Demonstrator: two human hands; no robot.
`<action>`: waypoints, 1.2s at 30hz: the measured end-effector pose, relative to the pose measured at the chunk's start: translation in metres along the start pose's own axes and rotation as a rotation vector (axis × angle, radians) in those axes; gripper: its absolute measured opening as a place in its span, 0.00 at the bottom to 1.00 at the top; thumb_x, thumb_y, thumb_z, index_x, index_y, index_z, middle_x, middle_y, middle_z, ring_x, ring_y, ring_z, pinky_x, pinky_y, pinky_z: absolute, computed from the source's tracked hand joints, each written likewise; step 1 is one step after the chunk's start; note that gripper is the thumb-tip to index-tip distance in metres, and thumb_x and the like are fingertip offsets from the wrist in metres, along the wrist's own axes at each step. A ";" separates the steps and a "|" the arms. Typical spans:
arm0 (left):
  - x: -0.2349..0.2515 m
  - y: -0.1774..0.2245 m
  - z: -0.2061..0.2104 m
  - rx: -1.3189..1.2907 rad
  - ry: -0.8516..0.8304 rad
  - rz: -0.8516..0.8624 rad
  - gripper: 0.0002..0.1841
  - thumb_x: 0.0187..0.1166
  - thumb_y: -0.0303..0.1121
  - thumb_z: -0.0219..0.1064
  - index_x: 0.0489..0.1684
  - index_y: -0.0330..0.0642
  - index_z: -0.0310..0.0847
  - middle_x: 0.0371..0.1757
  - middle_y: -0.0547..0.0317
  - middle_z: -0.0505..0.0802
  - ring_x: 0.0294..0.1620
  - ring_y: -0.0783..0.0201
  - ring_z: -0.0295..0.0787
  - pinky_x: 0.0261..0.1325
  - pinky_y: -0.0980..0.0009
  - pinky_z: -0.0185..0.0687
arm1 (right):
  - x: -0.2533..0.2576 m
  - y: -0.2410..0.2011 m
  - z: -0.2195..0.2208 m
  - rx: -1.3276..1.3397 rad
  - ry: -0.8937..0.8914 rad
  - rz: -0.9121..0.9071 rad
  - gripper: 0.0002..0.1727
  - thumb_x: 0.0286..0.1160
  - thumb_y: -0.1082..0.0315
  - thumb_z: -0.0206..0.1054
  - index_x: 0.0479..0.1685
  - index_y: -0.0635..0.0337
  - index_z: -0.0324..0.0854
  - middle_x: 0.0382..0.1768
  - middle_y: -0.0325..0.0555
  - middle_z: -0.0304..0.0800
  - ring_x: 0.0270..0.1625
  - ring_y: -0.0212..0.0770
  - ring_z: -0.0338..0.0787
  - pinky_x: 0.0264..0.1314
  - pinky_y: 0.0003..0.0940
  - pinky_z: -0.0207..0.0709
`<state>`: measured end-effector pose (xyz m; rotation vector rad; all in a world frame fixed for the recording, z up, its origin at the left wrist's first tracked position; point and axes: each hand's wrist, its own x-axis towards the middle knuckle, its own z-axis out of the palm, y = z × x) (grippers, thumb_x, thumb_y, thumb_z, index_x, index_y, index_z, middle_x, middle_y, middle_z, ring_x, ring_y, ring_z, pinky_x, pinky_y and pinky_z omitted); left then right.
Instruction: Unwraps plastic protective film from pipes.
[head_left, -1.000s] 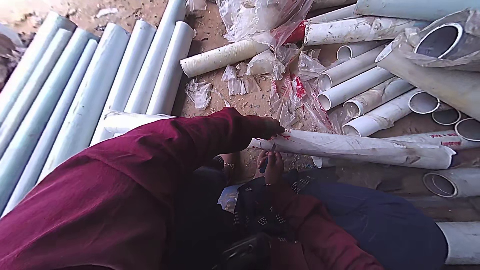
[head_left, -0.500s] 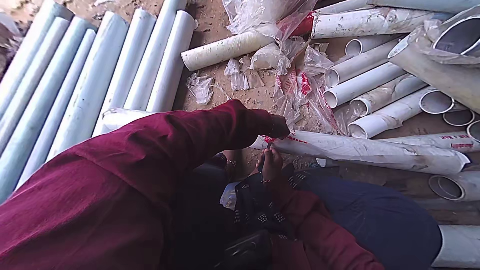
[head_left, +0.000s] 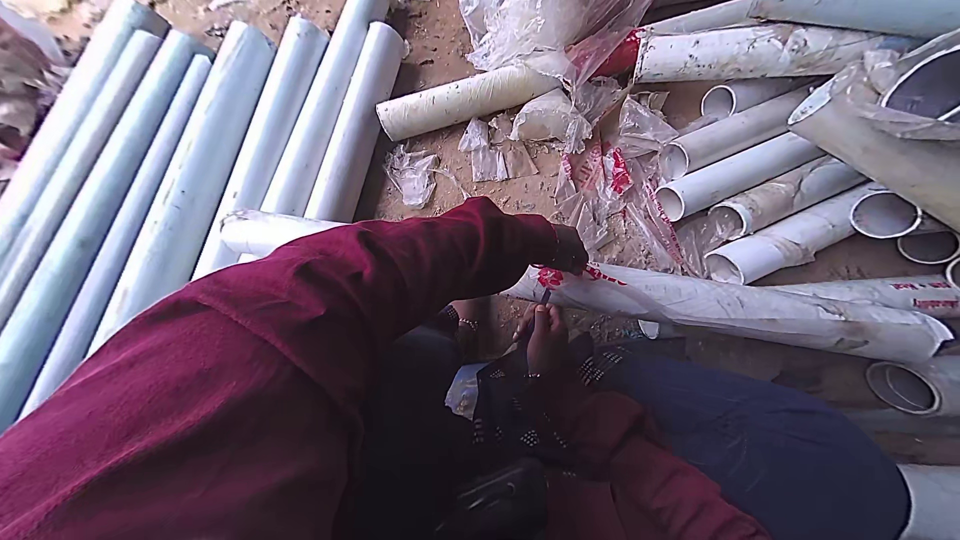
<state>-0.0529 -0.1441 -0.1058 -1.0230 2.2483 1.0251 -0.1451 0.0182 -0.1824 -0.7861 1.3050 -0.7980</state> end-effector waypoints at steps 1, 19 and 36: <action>-0.001 0.000 0.000 -0.014 0.008 0.007 0.17 0.92 0.33 0.57 0.61 0.26 0.85 0.60 0.30 0.90 0.69 0.34 0.84 0.74 0.40 0.70 | 0.007 0.000 -0.005 0.016 0.052 0.016 0.15 0.94 0.74 0.42 0.50 0.76 0.72 0.17 0.39 0.78 0.15 0.28 0.82 0.24 0.23 0.83; -0.003 0.014 0.010 0.142 -0.067 -0.003 0.17 0.92 0.35 0.56 0.60 0.32 0.87 0.60 0.35 0.90 0.67 0.36 0.84 0.68 0.37 0.73 | 0.008 0.006 0.011 0.120 -0.002 0.030 0.12 0.91 0.80 0.43 0.40 0.73 0.70 0.11 0.36 0.75 0.09 0.26 0.77 0.17 0.20 0.78; -0.003 -0.008 0.043 0.064 0.024 -0.119 0.17 0.87 0.34 0.64 0.68 0.36 0.84 0.84 0.36 0.70 0.65 0.33 0.84 0.61 0.38 0.81 | 0.004 -0.007 -0.007 -0.076 -0.075 0.142 0.14 0.94 0.75 0.44 0.49 0.78 0.72 0.16 0.39 0.74 0.13 0.27 0.77 0.21 0.22 0.79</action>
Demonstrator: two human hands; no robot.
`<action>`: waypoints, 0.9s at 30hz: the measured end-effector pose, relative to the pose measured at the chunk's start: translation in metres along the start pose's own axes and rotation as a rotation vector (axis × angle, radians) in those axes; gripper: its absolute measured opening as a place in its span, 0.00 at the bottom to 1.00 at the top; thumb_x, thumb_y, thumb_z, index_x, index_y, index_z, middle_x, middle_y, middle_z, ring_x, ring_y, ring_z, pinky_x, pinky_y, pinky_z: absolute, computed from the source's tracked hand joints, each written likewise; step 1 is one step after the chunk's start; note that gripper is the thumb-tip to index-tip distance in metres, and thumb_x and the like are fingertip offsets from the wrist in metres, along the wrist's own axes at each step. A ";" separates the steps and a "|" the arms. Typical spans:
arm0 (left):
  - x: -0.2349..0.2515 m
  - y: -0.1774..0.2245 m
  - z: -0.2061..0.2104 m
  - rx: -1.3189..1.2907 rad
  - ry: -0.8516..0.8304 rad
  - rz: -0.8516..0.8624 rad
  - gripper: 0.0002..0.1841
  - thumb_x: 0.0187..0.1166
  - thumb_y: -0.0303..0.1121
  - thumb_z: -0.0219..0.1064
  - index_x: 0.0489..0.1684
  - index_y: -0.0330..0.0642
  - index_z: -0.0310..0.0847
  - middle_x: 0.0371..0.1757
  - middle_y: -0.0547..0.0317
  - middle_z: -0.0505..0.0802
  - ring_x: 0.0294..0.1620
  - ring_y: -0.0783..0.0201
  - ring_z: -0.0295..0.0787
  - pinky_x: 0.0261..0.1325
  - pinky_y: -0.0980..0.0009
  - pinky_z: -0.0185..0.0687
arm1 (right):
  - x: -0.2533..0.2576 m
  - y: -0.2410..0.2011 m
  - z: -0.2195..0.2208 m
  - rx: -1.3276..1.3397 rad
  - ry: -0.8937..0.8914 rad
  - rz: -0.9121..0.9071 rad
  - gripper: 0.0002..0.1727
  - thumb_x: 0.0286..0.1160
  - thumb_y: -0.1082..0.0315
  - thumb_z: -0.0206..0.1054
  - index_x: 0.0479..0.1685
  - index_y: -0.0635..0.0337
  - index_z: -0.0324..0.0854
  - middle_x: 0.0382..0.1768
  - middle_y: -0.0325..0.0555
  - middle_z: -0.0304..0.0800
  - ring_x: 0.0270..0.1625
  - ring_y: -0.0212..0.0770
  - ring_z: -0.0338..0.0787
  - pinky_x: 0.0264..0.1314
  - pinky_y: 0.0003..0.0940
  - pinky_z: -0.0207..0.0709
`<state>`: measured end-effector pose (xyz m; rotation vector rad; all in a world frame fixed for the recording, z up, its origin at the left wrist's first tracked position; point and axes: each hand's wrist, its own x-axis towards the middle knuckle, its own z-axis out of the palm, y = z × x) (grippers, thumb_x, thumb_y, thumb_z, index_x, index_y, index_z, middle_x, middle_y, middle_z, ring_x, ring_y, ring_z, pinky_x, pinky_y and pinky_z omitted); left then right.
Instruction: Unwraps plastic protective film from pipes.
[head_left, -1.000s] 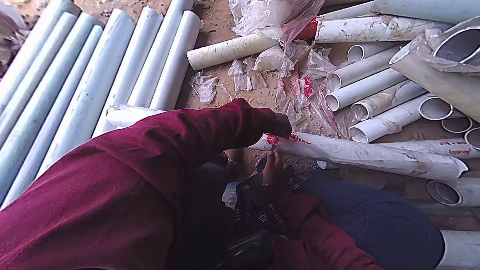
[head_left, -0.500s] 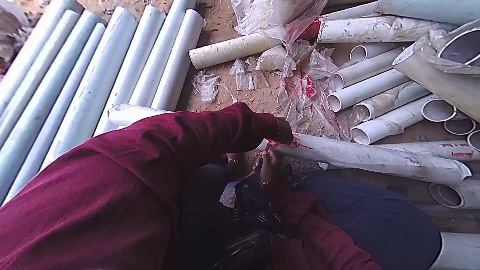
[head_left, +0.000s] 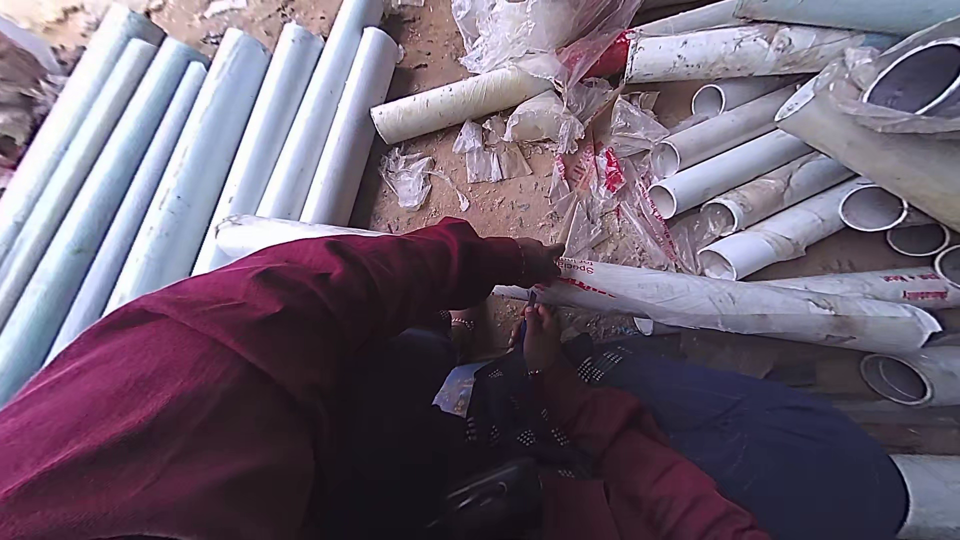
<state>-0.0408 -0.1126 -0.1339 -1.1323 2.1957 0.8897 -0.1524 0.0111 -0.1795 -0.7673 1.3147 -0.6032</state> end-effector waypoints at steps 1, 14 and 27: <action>0.000 0.000 -0.002 0.003 0.001 0.010 0.15 0.88 0.30 0.61 0.67 0.33 0.84 0.82 0.35 0.72 0.64 0.34 0.85 0.61 0.40 0.82 | -0.001 -0.001 0.000 -0.005 -0.009 -0.015 0.14 0.94 0.76 0.44 0.49 0.79 0.73 0.16 0.39 0.75 0.13 0.27 0.77 0.21 0.22 0.79; 0.022 -0.013 -0.033 0.066 -0.048 -0.057 0.14 0.79 0.22 0.68 0.60 0.25 0.83 0.64 0.32 0.87 0.69 0.34 0.83 0.68 0.39 0.77 | 0.004 0.004 -0.006 -0.037 0.036 -0.329 0.14 0.88 0.75 0.46 0.50 0.79 0.74 0.23 0.39 0.79 0.20 0.25 0.82 0.28 0.22 0.83; -0.013 -0.051 0.018 -0.421 0.211 -0.312 0.20 0.94 0.34 0.54 0.80 0.41 0.77 0.69 0.33 0.88 0.72 0.31 0.83 0.77 0.36 0.67 | 0.007 -0.013 -0.015 -0.127 0.048 -0.287 0.15 0.89 0.74 0.51 0.54 0.81 0.78 0.26 0.49 0.83 0.24 0.32 0.84 0.32 0.27 0.83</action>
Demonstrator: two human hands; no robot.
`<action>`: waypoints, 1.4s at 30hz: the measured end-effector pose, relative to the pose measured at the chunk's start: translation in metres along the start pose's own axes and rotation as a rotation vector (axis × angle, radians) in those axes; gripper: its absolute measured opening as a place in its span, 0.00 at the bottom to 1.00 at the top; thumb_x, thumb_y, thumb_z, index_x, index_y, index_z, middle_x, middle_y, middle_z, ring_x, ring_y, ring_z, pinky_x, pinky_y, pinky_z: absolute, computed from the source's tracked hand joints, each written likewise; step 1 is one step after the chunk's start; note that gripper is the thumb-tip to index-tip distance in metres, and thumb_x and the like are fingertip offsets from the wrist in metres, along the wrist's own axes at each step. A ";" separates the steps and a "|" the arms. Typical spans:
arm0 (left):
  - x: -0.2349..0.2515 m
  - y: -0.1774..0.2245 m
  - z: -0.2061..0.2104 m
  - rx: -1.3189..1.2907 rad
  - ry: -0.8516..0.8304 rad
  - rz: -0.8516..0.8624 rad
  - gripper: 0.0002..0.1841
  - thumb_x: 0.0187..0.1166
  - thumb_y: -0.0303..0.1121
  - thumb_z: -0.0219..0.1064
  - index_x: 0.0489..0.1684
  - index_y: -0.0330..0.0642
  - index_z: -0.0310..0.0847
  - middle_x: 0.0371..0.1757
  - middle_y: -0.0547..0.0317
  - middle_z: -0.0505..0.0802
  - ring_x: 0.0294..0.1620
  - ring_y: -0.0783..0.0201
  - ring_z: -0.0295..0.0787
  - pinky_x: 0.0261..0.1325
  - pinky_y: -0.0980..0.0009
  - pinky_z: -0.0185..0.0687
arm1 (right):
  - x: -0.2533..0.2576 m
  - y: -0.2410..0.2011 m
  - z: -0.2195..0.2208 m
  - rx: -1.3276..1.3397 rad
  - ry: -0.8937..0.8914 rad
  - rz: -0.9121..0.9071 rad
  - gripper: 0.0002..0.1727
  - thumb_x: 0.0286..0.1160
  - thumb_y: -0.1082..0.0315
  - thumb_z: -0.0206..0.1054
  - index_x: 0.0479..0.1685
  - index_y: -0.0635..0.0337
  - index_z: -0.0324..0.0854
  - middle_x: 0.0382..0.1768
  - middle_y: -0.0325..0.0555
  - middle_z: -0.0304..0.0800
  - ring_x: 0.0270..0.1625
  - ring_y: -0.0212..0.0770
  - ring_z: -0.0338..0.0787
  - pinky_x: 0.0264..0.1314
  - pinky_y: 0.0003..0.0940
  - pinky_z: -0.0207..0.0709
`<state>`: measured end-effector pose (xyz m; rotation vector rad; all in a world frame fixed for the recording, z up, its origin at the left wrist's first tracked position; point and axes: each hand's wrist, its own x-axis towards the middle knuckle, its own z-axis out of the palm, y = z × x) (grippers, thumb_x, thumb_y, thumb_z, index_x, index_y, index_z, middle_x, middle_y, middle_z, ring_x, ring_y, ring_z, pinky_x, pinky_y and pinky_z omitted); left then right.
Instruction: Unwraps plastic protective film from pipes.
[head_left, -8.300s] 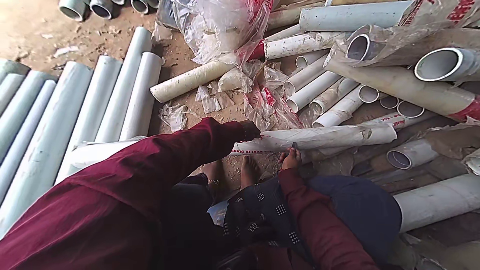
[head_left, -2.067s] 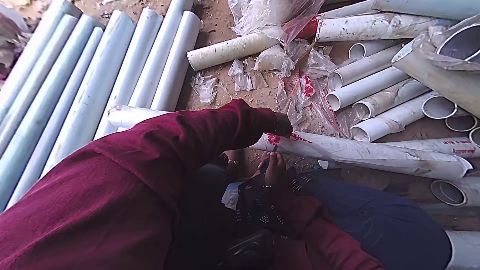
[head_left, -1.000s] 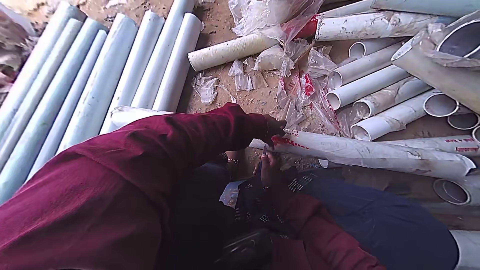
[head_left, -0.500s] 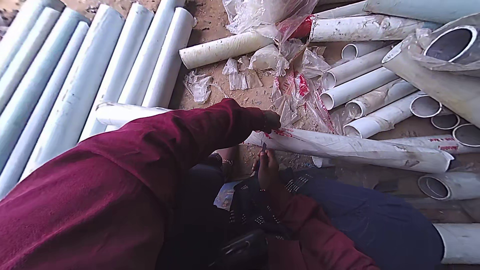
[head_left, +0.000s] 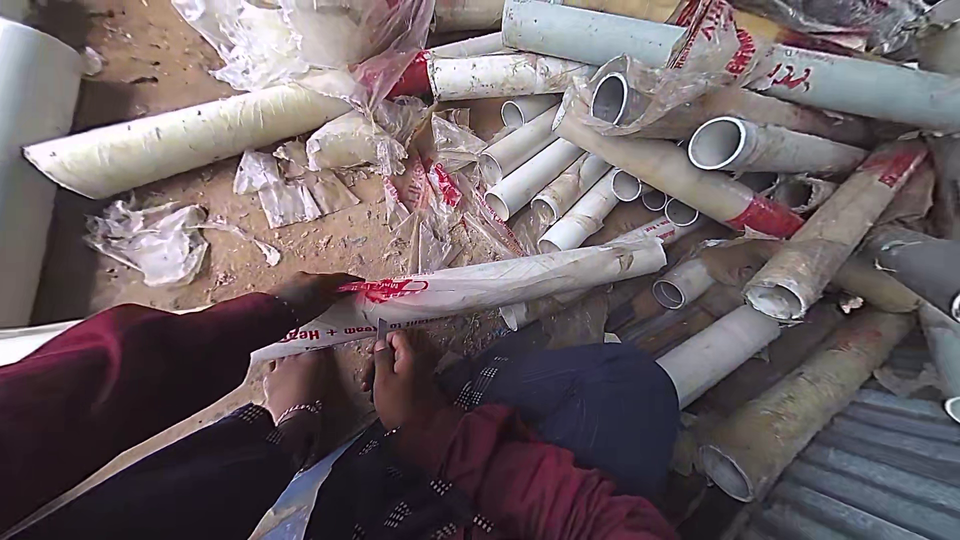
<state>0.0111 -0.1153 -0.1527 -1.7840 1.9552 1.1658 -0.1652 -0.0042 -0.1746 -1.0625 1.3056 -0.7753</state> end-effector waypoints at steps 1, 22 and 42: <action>0.010 -0.013 0.012 0.065 0.103 0.040 0.17 0.93 0.33 0.55 0.72 0.41 0.83 0.60 0.34 0.93 0.64 0.30 0.88 0.69 0.34 0.74 | 0.000 0.000 0.000 0.006 -0.018 0.010 0.15 0.90 0.73 0.50 0.55 0.79 0.77 0.25 0.46 0.83 0.24 0.30 0.83 0.33 0.26 0.82; -0.002 0.021 -0.026 0.378 -0.215 0.113 0.26 0.96 0.41 0.49 0.51 0.23 0.85 0.53 0.27 0.90 0.63 0.31 0.86 0.67 0.37 0.74 | 0.006 0.008 -0.001 -0.084 0.092 -0.537 0.15 0.87 0.73 0.49 0.44 0.78 0.77 0.25 0.39 0.83 0.28 0.21 0.83 0.36 0.17 0.81; -0.071 -0.101 0.038 0.182 -0.004 0.302 0.26 0.84 0.48 0.68 0.68 0.34 0.80 0.71 0.41 0.87 0.64 0.37 0.88 0.57 0.35 0.82 | 0.077 -0.003 -0.058 -0.174 0.436 -0.171 0.18 0.94 0.71 0.44 0.62 0.81 0.71 0.34 0.47 0.85 0.27 0.27 0.89 0.35 0.22 0.85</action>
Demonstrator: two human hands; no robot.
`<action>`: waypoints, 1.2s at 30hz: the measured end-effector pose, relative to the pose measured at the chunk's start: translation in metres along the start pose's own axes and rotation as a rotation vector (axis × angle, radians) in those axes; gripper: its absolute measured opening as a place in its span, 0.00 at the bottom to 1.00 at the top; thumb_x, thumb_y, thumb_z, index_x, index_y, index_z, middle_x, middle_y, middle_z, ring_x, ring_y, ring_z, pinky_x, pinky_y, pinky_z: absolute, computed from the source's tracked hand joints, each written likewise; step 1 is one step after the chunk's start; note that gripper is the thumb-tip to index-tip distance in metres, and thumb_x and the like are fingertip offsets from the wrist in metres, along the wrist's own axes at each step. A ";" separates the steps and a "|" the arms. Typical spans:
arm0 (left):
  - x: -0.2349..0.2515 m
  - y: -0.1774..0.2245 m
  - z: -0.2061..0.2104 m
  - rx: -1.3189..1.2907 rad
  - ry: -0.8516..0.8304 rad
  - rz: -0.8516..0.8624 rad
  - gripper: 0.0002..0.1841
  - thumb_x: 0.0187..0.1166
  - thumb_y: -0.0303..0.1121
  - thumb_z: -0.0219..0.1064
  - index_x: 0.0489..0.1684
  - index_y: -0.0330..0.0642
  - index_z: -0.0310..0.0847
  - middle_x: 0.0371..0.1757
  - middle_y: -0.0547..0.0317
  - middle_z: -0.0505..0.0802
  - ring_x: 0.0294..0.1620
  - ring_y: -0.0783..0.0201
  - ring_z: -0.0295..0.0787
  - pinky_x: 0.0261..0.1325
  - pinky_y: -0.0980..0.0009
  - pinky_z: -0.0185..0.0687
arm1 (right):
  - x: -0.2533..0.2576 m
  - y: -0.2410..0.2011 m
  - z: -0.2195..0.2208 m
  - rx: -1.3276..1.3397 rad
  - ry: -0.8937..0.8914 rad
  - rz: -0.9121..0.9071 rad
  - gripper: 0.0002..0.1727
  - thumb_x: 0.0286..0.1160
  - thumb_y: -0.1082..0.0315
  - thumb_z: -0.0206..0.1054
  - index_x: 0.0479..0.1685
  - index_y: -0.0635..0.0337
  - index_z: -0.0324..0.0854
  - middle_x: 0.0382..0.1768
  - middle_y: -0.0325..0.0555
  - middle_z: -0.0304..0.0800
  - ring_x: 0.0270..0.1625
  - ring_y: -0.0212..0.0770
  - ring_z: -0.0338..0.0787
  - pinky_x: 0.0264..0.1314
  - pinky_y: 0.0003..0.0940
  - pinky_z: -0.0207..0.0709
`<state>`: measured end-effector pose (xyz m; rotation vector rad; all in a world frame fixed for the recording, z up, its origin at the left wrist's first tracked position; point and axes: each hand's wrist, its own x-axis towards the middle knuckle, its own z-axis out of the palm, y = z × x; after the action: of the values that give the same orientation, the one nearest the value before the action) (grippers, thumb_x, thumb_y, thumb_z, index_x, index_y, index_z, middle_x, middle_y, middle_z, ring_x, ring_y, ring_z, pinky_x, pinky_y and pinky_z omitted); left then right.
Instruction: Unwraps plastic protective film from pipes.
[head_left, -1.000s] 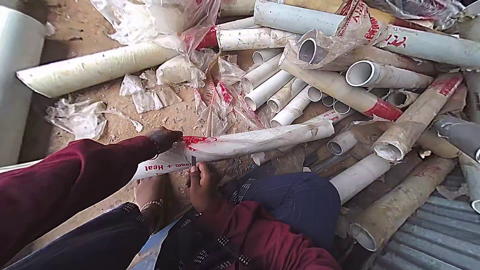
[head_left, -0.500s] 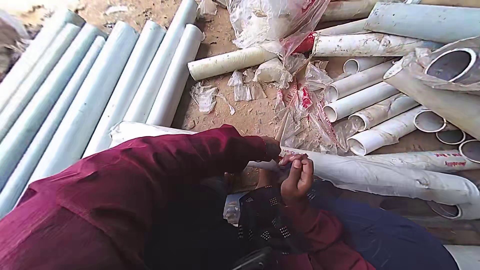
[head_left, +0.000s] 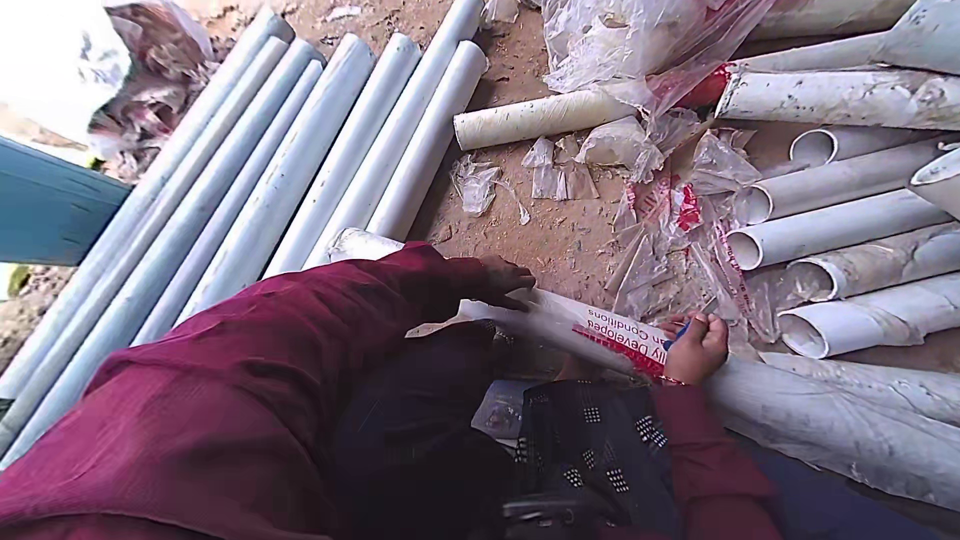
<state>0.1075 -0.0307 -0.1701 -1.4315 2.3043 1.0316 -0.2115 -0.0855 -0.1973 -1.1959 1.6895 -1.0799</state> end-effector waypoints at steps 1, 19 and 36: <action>-0.023 -0.018 0.004 0.001 0.015 -0.052 0.22 0.84 0.43 0.68 0.68 0.36 0.81 0.70 0.42 0.88 0.64 0.38 0.89 0.59 0.36 0.82 | -0.001 0.002 0.000 -0.038 -0.015 -0.032 0.18 0.93 0.71 0.44 0.61 0.80 0.72 0.34 0.47 0.86 0.28 0.27 0.88 0.36 0.23 0.85; -0.133 -0.126 -0.019 -0.262 -0.045 -0.640 0.20 0.83 0.44 0.70 0.56 0.33 0.91 0.59 0.33 0.92 0.68 0.37 0.86 0.75 0.39 0.71 | -0.073 -0.035 0.068 0.043 -0.532 -0.383 0.12 0.89 0.72 0.46 0.51 0.74 0.70 0.26 0.24 0.81 0.22 0.12 0.79 0.27 0.10 0.77; -0.168 -0.136 0.060 -0.461 0.057 -0.975 0.18 0.90 0.43 0.60 0.64 0.43 0.89 0.60 0.33 0.92 0.69 0.31 0.85 0.71 0.29 0.70 | -0.081 0.007 0.089 -0.258 -0.484 -0.803 0.24 0.93 0.64 0.48 0.44 0.80 0.81 0.25 0.52 0.86 0.24 0.29 0.82 0.31 0.19 0.78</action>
<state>0.2969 0.0883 -0.1839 -2.3779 1.0835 1.1776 -0.1119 -0.0238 -0.2237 -2.2012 0.9870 -0.8998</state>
